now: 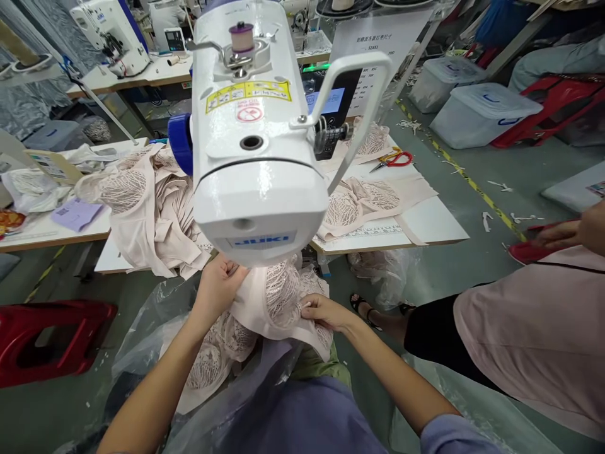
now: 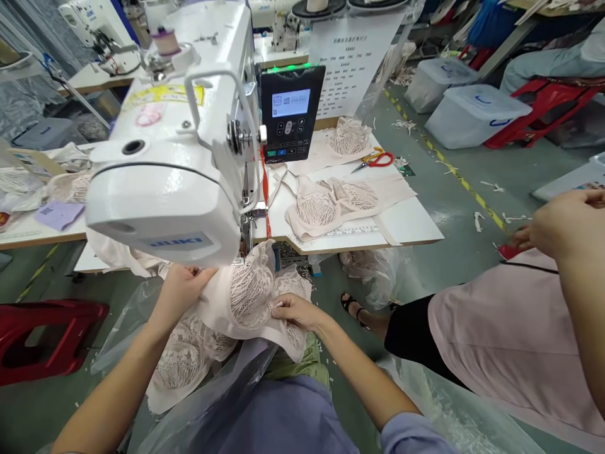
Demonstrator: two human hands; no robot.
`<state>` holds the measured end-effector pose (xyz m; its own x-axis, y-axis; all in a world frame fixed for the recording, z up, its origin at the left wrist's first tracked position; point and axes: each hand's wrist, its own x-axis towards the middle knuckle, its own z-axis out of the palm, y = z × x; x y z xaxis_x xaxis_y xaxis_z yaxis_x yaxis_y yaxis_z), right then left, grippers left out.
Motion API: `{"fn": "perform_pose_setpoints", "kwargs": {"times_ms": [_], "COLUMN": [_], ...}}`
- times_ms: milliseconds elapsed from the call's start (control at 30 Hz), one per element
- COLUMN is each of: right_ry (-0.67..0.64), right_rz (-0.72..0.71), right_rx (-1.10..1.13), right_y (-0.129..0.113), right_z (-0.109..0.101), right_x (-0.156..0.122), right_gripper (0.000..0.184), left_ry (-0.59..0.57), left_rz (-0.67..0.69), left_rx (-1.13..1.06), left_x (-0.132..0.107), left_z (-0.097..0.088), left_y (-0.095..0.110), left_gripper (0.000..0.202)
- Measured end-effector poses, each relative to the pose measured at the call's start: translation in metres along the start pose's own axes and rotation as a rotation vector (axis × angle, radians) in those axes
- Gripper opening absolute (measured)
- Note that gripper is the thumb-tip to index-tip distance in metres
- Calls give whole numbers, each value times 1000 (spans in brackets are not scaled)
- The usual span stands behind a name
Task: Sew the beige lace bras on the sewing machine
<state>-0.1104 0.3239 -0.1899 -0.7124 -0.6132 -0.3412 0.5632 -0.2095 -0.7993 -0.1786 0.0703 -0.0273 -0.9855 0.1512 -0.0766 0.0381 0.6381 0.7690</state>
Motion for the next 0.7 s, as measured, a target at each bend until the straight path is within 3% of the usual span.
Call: {"fn": "perform_pose_setpoints", "kwargs": {"times_ms": [200, 333, 400, 467, 533, 600, 633, 667, 700], "right_ry": [43, 60, 63, 18, -75, -185, -246, -298, -319], "right_rz": [-43, -82, -122, -176, -245, -327, -370, -405, -427], "right_rx": [-6, -221, -371, -515, -678, -876, -976, -1077, -1171], "right_y": [-10, -34, -51, -68, -84, -96, -100, -103, -106], "right_z": [-2, 1, 6, 18, 36, 57, 67, 77, 86], "right_x": [-22, -42, -52, -60, -66, -70, -72, -74, -76], "right_gripper": [44, 48, 50, 50, 46, 36, 29, 24, 20], "left_ry": [15, 112, 206, 244, 147, -82, -215, -351, -481], "left_rz": [49, 99, 199, 398, 673, 923, 975, 946, 835], "left_rx": [19, 131, 218, 258, 233, 236, 249, 269, 284], "left_x": [1, -8, -23, -44, -67, -85, -90, -92, -92], "left_z": [2, -1, 2, 9, 21, 34, 41, 46, 51], "left_y": [-2, -8, -4, 6, 18, 29, 32, 34, 36], "left_gripper": [25, 14, 14, 14, 26, 51, 64, 73, 74]}}
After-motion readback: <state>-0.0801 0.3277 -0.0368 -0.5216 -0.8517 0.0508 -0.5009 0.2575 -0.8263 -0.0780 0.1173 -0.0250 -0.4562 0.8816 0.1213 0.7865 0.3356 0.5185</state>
